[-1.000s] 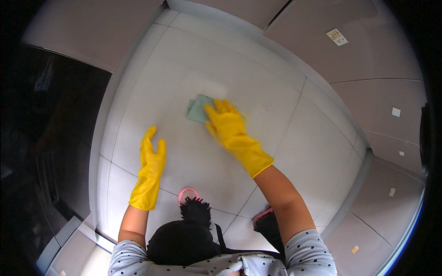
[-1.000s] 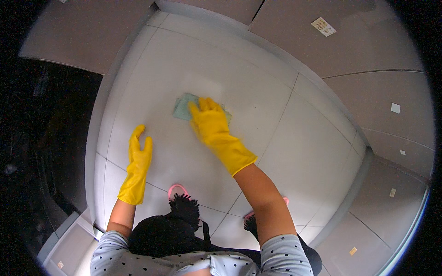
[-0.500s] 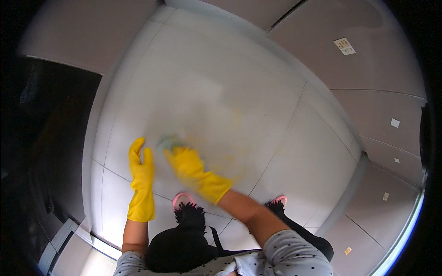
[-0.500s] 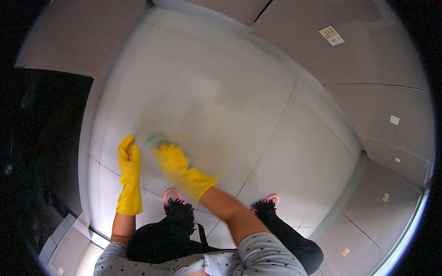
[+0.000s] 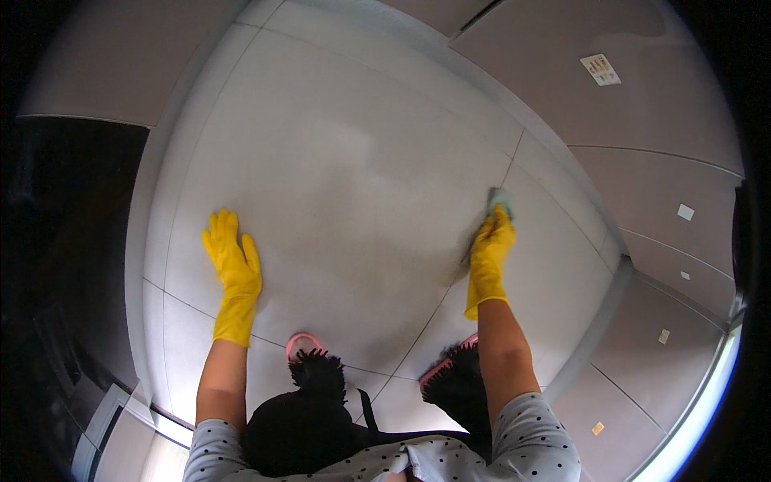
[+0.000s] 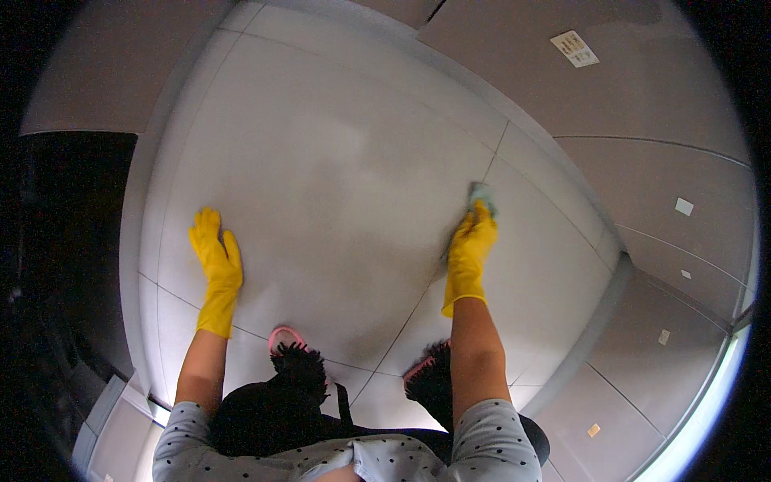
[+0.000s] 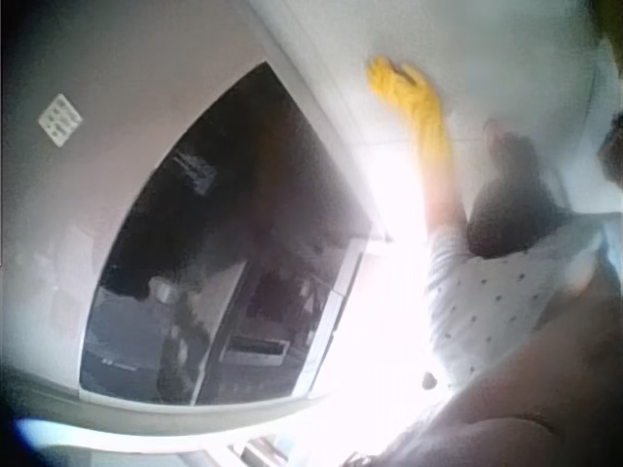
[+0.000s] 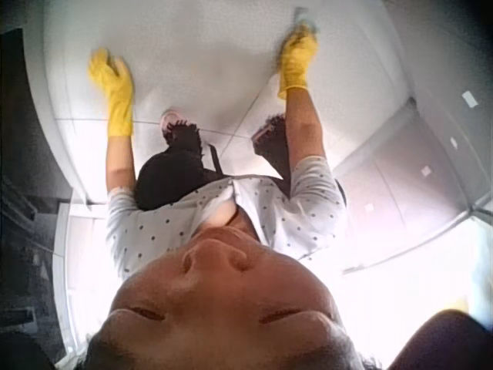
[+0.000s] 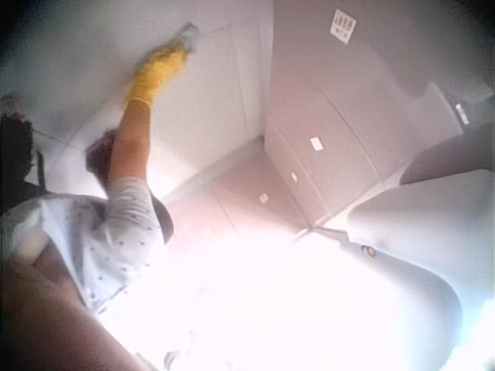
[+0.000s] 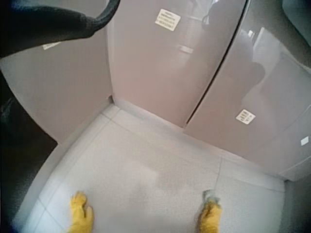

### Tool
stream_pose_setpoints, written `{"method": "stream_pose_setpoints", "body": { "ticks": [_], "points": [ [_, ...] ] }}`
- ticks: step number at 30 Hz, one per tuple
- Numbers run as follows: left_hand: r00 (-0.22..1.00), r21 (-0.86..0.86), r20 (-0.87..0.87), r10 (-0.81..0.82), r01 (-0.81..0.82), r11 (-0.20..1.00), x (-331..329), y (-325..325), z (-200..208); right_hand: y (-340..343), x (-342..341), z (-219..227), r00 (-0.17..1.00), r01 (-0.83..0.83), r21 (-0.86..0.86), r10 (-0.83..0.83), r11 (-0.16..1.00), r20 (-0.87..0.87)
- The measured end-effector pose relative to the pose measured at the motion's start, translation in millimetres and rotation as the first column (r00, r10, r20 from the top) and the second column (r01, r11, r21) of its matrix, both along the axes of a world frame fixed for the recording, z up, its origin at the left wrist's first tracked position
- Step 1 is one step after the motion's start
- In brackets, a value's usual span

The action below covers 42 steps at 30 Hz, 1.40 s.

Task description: The person wipes the tiled floor and the lower section of a cabinet using a cloth. They are wearing yellow rubber gloves and pink slippers while kneeling and moving around the room to clean different areas.

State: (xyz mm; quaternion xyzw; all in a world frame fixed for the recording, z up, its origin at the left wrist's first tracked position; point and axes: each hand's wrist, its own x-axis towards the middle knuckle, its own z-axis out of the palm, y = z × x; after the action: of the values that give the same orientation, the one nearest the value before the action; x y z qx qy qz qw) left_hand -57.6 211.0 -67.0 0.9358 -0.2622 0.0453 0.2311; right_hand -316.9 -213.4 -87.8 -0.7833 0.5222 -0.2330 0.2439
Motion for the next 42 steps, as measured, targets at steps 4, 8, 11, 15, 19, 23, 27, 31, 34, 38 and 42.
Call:
{"method": "stream_pose_setpoints", "body": {
  "ticks": [4,8,11,15,19,23,27,31,34,38,42],
  "points": [
    [0.999,0.134,0.035,0.019,-0.023,0.991,0.9,6.5,-8.1,32.3,71.9,28.1,0.996,-0.088,-0.017,0.088,0.996,0.012],
    [1.000,0.123,-0.001,0.008,-0.008,0.992,1.6,-5.7,-4.4,192.2,195.8,45.2,0.671,-0.741,-0.065,0.741,0.668,-0.027],
    [0.999,0.078,-0.008,-0.035,0.035,0.996,6.6,-15.3,-1.8,274.5,223.3,17.0,0.501,-0.856,0.075,0.857,0.511,-0.116],
    [1.000,0.094,0.010,0.019,-0.020,0.995,-0.2,4.4,-7.4,186.3,238.2,12.1,0.604,-0.731,0.210,0.759,0.649,-0.243],
    [0.999,0.102,-0.020,0.046,-0.043,0.994,1.4,0.3,-2.0,42.0,176.0,20.0,0.939,-0.340,-0.101,0.343,0.935,0.011],
    [0.999,0.095,0.039,0.015,-0.019,0.995,2.4,-5.7,-1.4,-33.9,49.3,-20.3,0.780,0.113,0.351,-0.302,0.929,0.548],
    [1.000,0.106,0.008,-0.010,0.009,0.994,3.7,-16.4,-0.6,-69.4,-36.8,-9.0,0.859,0.363,0.217,-0.416,0.906,0.299],
    [0.999,0.153,0.035,0.008,-0.013,0.988,-0.5,2.3,-2.4,30.4,19.3,59.3,0.928,-0.363,-0.049,0.366,0.930,0.064],
    [0.999,0.132,0.048,-0.026,0.020,0.991,-1.1,0.2,-3.7,161.7,38.9,62.8,0.770,-0.624,0.053,0.625,0.780,-0.128],
    [0.996,0.111,0.082,-0.044,0.035,0.993,4.1,4.4,-16.9,254.0,25.9,30.6,0.554,-0.797,0.159,0.810,0.583,-0.194],
    [0.998,0.148,0.054,-0.028,0.020,0.989,-3.2,2.7,-1.7,160.3,7.1,33.6,0.740,-0.625,0.097,0.628,0.774,-0.240]
  ]
}}
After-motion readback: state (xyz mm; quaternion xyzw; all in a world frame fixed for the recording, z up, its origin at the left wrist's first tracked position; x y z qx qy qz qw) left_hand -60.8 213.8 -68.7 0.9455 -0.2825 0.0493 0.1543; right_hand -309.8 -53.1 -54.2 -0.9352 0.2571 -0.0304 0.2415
